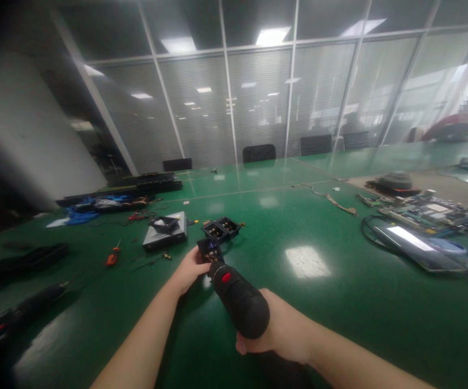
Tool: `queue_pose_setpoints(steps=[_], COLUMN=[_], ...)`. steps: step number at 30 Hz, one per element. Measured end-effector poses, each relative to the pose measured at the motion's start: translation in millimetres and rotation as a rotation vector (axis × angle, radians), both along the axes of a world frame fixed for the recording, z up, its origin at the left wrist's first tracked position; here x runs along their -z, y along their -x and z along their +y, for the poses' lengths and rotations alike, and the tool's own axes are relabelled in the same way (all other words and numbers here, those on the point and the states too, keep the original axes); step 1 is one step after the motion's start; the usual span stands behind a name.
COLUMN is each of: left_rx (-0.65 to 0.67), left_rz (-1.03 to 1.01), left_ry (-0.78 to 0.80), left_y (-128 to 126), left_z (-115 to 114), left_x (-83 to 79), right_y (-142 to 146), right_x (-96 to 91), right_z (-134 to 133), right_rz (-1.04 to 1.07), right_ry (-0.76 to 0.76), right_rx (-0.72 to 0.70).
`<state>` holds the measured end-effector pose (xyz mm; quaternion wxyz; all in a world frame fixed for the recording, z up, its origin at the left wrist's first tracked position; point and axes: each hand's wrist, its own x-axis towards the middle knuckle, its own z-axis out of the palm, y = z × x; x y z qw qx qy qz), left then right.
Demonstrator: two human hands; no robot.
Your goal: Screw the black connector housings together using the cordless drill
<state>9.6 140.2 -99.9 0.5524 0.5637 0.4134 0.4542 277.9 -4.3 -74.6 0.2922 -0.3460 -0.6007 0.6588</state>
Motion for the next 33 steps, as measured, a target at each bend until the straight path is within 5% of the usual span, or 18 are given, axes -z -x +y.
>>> queue_pose_setpoints(steps=[33], left_rx=[-0.014], left_rz=[0.037], left_ry=[-0.005], left_y=[-1.8], left_z=[1.3], left_x=[-1.7], right_y=[-1.9], right_x=[-2.9], right_z=[0.0], right_rz=[-0.003], right_ry=[0.007], right_rx=[0.002])
